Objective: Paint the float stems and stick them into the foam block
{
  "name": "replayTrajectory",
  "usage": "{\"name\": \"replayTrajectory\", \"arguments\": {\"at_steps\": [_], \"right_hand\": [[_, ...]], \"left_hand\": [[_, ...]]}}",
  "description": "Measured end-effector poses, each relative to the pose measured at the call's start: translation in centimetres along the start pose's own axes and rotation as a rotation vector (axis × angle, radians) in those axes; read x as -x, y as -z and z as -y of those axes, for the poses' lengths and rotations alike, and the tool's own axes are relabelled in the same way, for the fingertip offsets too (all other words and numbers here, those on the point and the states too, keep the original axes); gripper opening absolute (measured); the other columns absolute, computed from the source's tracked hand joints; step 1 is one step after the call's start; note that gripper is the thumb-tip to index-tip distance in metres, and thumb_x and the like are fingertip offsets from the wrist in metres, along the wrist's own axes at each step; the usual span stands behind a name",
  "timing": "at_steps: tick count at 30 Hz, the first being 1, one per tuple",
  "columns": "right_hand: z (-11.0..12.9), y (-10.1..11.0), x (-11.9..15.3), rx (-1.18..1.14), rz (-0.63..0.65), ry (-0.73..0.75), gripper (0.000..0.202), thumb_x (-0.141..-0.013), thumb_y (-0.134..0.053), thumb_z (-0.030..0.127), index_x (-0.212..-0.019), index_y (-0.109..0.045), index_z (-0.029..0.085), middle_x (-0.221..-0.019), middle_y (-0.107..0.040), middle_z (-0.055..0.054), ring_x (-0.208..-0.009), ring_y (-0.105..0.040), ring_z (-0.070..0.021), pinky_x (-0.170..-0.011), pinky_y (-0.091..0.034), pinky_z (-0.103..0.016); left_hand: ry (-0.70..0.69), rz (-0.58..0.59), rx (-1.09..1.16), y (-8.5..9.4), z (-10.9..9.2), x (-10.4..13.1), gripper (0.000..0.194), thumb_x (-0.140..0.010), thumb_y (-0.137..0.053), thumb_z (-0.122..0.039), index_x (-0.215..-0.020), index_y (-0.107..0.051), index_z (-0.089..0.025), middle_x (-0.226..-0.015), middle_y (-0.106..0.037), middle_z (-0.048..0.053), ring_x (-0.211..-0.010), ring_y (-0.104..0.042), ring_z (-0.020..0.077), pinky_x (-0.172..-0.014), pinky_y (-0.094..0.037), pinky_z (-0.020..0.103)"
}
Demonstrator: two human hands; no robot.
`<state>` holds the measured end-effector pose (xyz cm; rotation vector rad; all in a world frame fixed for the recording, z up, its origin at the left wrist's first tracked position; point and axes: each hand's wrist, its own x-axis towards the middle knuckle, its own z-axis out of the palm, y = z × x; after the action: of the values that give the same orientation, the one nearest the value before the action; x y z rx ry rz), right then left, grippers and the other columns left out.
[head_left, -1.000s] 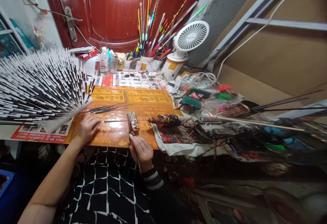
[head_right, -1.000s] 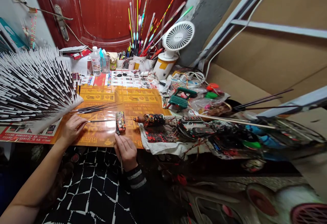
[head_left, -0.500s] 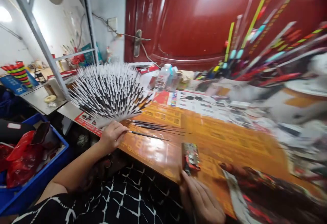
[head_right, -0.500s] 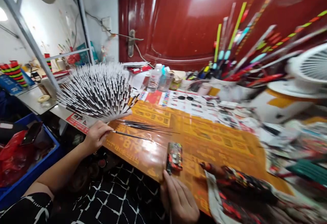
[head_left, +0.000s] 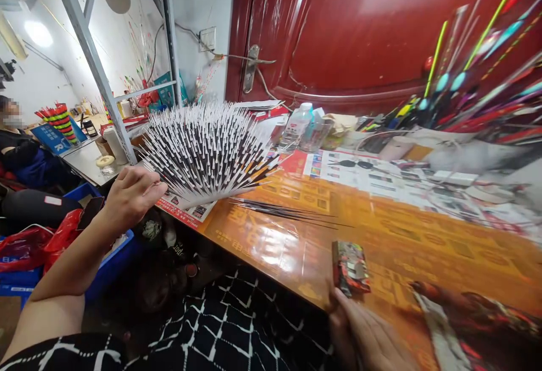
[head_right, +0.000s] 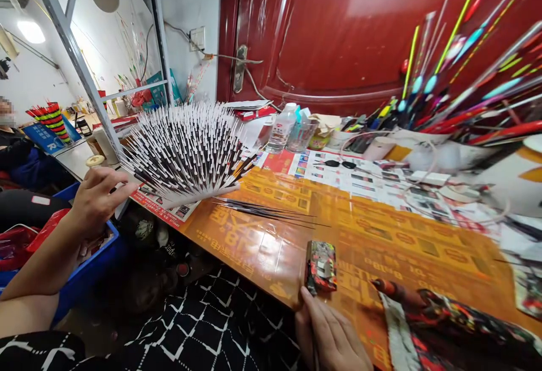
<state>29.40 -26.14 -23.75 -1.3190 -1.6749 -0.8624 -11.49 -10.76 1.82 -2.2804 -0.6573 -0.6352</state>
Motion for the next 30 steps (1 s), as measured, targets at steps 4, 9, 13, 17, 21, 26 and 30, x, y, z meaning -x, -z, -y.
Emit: {"name": "replayTrajectory", "arguments": {"at_steps": [4,9,13,17,21,26,30], "right_hand": [[-0.1,-0.1,0.4,-0.005,0.017,-0.027,0.063,-0.091,-0.066,0.013,-0.151,-0.049,0.023,-0.101,-0.078,-0.006,-0.078,-0.074,-0.0209,-0.083,-0.057,-0.032],[-0.1,-0.1,0.0,-0.003,0.008,-0.01,0.068,-0.09,-0.066,0.012,-0.153,-0.045,0.026,-0.096,-0.078,-0.005,-0.075,-0.074,-0.0221,-0.078,-0.059,-0.033],[-0.1,0.0,-0.2,0.01,-0.012,-0.017,0.069,-0.09,-0.066,0.015,-0.153,-0.045,0.03,-0.093,-0.078,-0.005,-0.071,-0.075,-0.0239,-0.071,-0.06,-0.035],[-0.2,-0.2,0.1,-0.006,-0.003,-0.034,0.072,-0.089,-0.068,0.014,-0.154,-0.044,0.032,-0.093,-0.078,-0.006,-0.072,-0.075,-0.0245,-0.07,-0.061,-0.037],[-0.4,-0.8,0.7,-0.028,-0.053,-0.039,0.064,-0.091,-0.066,0.017,-0.151,-0.048,0.031,-0.092,-0.078,-0.006,-0.069,-0.074,-0.025,-0.068,-0.06,-0.04],[-0.6,-0.7,0.7,-0.017,-0.024,-0.022,0.068,-0.09,-0.067,0.013,-0.153,-0.046,0.027,-0.096,-0.078,-0.007,-0.073,-0.075,-0.0226,-0.075,-0.06,-0.035],[0.0,-0.3,-0.1,0.004,0.039,-0.017,0.075,-0.087,-0.069,0.008,-0.155,-0.042,0.023,-0.1,-0.077,-0.008,-0.08,-0.075,-0.0225,-0.079,-0.061,-0.032]], "left_hand": [[-0.037,-0.052,-0.09,-1.3,0.9,-0.6,0.019,-0.1,-0.054,-0.016,-0.108,-0.068,-0.026,-0.105,-0.068,0.006,-0.103,-0.053,0.022,-0.088,-0.043,0.038],[-0.022,-0.099,-0.089,-2.7,1.3,-1.1,0.02,-0.1,-0.052,-0.014,-0.104,-0.068,-0.026,-0.1,-0.066,0.006,-0.1,-0.053,0.0215,-0.086,-0.041,0.037],[0.009,-0.085,-0.05,-3.5,1.5,-1.2,0.022,-0.1,-0.05,-0.015,-0.105,-0.068,-0.027,-0.1,-0.065,0.006,-0.101,-0.052,0.0222,-0.087,-0.041,0.038],[-0.011,-0.057,-0.077,-4.5,1.7,-1.3,0.025,-0.1,-0.046,-0.014,-0.103,-0.069,-0.025,-0.098,-0.065,0.006,-0.1,-0.052,0.0222,-0.088,-0.042,0.038],[0.005,-0.036,-0.002,-5.7,1.5,-1.4,0.025,-0.1,-0.047,-0.014,-0.104,-0.069,-0.024,-0.098,-0.064,0.007,-0.102,-0.052,0.0237,-0.089,-0.042,0.04],[0.005,-0.073,-0.035,-6.7,1.5,-1.3,0.019,-0.098,-0.052,-0.015,-0.096,-0.07,-0.022,-0.095,-0.064,0.008,-0.1,-0.052,0.0249,-0.086,-0.043,0.039],[0.074,-0.11,0.028,-6.0,1.9,-0.5,0.021,-0.095,-0.056,-0.018,-0.106,-0.073,-0.025,-0.098,-0.066,0.007,-0.097,-0.056,0.0254,-0.087,-0.047,0.041]]}}
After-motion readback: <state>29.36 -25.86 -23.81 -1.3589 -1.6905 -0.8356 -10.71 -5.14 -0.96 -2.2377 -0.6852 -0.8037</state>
